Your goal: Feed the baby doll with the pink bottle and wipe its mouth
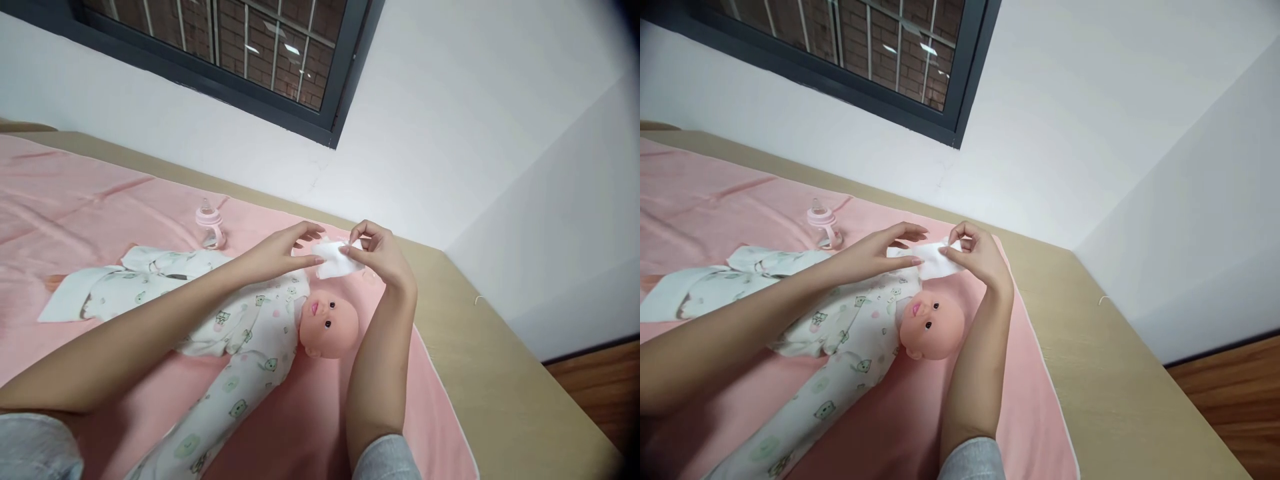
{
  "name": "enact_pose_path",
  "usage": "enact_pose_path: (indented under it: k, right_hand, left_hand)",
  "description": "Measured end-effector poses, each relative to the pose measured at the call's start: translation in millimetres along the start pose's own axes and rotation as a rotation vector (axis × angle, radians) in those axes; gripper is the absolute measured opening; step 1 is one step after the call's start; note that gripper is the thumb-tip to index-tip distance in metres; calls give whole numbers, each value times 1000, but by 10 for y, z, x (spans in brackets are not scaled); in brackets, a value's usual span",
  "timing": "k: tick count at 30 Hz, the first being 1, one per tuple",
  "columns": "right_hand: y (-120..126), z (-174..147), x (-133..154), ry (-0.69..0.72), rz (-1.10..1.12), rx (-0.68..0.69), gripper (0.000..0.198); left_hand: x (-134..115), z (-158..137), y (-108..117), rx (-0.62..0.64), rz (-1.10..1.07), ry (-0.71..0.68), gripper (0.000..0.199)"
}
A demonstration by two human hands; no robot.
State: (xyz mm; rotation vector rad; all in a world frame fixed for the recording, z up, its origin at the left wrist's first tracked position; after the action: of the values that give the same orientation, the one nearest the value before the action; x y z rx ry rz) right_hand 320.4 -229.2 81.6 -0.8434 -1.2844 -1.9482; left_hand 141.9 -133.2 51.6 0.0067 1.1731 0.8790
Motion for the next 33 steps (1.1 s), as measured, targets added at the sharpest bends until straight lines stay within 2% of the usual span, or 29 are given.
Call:
enact_pose_path:
  k: [5,12,15,24,29,33]
  right_hand:
    - [-173,-61,255,117,-58,99,32]
    - [-360,-132,522,230,-152,130,29]
    - [-417,-159,596,242,-193,127,26]
    - [-456,-144,564,242,-204,49,28]
    - [-462,-132,576,254,-193,5,28]
    - [-485,-131,578,228,-166,6,36]
  left_hand:
    - [-36,-64,35,74,-59,22,52]
    - [-95,-176,129,134,-18,23,26]
    - [-94,-203,168,162,-1,42,24]
    - [-59,-198,298,211,-5,30,24]
    - [-106,-211,389,148,-101,-61,19]
    - [-141,-238,424,111,-157,-63,16]
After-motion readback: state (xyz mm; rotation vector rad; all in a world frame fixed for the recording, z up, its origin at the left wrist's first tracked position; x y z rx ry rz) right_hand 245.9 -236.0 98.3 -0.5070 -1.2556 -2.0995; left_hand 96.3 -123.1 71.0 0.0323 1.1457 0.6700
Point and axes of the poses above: each hand's wrist, its own z-axis towards the middle knuckle, its own y-axis out of the back of the hand, x = y × z, the point moved 4 cm from there along z, towards the middle knuckle, and after that the axes turned 9 degrees about -z, right-handed, at the moved point
